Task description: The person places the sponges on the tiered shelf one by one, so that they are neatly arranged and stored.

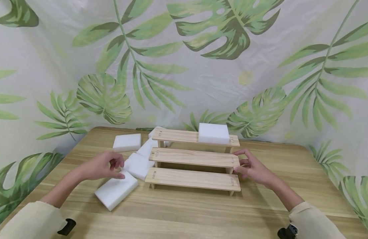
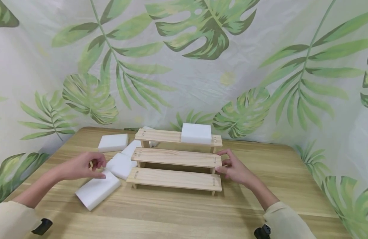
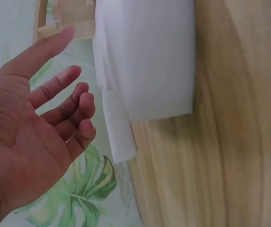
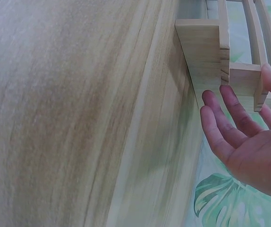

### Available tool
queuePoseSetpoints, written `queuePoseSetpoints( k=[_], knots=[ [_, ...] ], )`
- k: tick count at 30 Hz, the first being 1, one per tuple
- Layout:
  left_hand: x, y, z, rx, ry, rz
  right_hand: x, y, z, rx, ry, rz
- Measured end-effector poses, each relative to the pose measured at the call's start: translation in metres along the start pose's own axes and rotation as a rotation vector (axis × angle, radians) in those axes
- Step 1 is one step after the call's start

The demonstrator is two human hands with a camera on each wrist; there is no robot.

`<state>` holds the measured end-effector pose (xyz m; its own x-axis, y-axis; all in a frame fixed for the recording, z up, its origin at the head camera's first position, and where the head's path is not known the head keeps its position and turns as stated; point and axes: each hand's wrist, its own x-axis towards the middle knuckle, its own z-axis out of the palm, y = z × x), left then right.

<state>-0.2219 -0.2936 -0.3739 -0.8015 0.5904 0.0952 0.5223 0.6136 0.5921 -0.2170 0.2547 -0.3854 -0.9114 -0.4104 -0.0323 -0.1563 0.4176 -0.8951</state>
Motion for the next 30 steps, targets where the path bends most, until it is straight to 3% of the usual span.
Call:
queuePoseSetpoints(
  k=[8,14,19,26,30],
  knots=[
    [-0.015,-0.012,0.005,-0.059,-0.08,-0.015,-0.001,0.0,-0.001,-0.006,-0.001,0.0],
    [-0.021,-0.023,0.004,-0.094,-0.065,0.01,-0.001,-0.001,0.0,0.004,-0.002,0.006],
    [-0.025,-0.03,-0.003,-0.021,-0.012,0.037,0.0,0.0,-0.001,0.0,0.001,0.001],
    [-0.03,-0.034,-0.013,0.113,0.017,-0.095,0.0,0.001,-0.001,0.006,0.0,0.006],
    [-0.031,-0.035,-0.014,0.158,0.02,-0.11,-0.001,0.001,0.0,0.005,-0.002,0.007]
  ],
)
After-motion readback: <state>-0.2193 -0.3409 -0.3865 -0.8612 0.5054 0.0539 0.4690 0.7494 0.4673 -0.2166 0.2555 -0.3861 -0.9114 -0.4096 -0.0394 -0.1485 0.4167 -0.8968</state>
